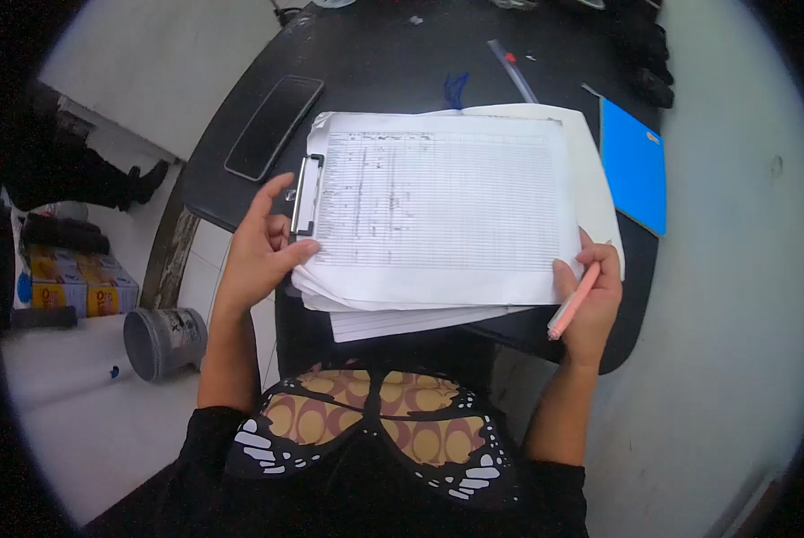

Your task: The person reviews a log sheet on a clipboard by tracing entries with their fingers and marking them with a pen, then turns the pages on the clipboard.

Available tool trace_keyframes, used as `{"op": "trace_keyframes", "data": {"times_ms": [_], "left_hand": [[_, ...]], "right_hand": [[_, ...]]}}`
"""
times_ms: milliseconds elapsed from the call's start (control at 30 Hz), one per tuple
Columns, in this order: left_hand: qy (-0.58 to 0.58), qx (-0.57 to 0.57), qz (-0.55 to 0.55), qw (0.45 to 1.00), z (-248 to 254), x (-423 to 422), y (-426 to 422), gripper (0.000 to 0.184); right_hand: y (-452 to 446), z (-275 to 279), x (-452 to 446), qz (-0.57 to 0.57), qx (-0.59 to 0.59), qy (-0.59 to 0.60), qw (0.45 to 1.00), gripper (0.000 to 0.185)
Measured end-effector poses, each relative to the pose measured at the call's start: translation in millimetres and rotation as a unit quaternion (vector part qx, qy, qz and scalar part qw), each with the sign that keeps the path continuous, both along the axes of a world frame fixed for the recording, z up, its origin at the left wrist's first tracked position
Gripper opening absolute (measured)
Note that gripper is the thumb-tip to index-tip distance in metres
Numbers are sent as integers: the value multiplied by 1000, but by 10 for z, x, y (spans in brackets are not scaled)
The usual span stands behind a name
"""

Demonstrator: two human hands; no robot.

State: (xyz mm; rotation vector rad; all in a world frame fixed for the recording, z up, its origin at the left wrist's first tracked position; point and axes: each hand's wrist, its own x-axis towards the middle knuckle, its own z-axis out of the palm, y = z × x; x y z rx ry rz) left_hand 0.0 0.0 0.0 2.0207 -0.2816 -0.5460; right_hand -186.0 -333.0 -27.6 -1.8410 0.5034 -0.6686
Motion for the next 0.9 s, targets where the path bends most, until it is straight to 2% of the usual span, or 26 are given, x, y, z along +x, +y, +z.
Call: {"op": "trace_keyframes", "data": {"times_ms": [67,100,167,267,367,400,500,600,900], "left_hand": [[-40,101,-26,994,227,-118,-38,75],[-75,54,-43,995,-12,-92,-83,74],[-185,52,-78,978,-59,-138,22,73],[-183,69,-92,976,49,-176,186,66],[-177,72,-103,976,66,-194,197,60],[-184,65,-106,975,55,-195,209,59],[-194,58,-109,973,23,-206,240,56],[-183,45,-99,977,-3,-219,252,53],[-183,-14,-81,980,-82,-238,288,45]], "right_hand": [[-73,3,-47,8,-7,22,1000,27],[-192,154,-11,13,-46,45,998,28],[-211,108,6,21,-106,58,992,29],[5,79,107,-21,-279,65,958,30],[257,261,233,41,-302,67,950,29],[349,260,314,93,-318,30,943,28],[736,332,540,220,-333,33,916,28],[1009,272,691,293,-336,48,894,30],[1269,167,817,346,-343,45,872,30]]}}
